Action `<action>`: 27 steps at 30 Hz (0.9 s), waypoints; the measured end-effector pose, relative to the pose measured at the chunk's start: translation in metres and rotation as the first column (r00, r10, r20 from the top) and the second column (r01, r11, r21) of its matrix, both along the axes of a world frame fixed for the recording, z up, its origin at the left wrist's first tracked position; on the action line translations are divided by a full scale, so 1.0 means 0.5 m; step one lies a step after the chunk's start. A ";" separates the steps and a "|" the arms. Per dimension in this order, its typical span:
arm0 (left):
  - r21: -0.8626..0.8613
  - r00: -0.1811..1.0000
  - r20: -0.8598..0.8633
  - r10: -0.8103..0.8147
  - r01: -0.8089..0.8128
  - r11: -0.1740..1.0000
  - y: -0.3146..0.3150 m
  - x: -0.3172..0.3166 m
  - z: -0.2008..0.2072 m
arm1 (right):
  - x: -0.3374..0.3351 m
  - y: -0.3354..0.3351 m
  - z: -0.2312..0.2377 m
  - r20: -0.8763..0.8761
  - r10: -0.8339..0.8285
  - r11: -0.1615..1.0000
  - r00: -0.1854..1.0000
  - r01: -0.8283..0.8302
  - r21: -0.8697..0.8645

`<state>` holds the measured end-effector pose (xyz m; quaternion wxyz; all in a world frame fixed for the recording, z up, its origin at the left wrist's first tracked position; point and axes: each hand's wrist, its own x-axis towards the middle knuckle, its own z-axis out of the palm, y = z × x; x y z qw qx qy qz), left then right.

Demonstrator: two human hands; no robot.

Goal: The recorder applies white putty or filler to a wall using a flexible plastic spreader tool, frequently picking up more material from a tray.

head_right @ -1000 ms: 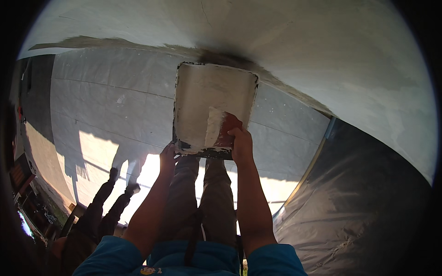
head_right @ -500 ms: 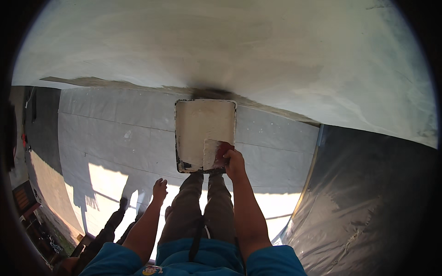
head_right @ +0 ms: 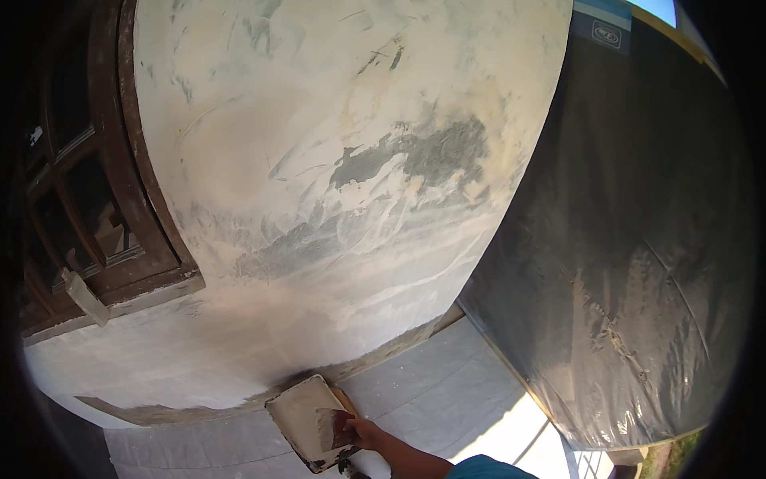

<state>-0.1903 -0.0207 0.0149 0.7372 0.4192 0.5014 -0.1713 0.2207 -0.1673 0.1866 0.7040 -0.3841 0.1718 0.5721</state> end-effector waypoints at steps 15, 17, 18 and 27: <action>0.062 0.931 0.102 -0.350 0.345 0.936 -0.007 0.518 0.194 | 0.385 -0.314 0.364 0.178 -0.550 0.763 0.816 0.404 0.505; 0.063 0.924 0.126 -0.362 0.357 0.932 -0.075 0.587 0.207 | 0.490 -0.383 0.420 0.227 -0.597 0.744 0.770 0.424 0.517; 0.067 0.920 0.141 -0.366 0.360 0.931 -0.099 0.630 0.209 | 0.558 -0.410 0.455 0.254 -0.618 0.725 0.744 0.415 0.549; 0.057 0.896 0.232 -0.379 0.376 0.925 -0.263 0.923 0.237 | 0.991 -0.611 1.045 0.629 -0.662 0.749 0.408 0.327 0.576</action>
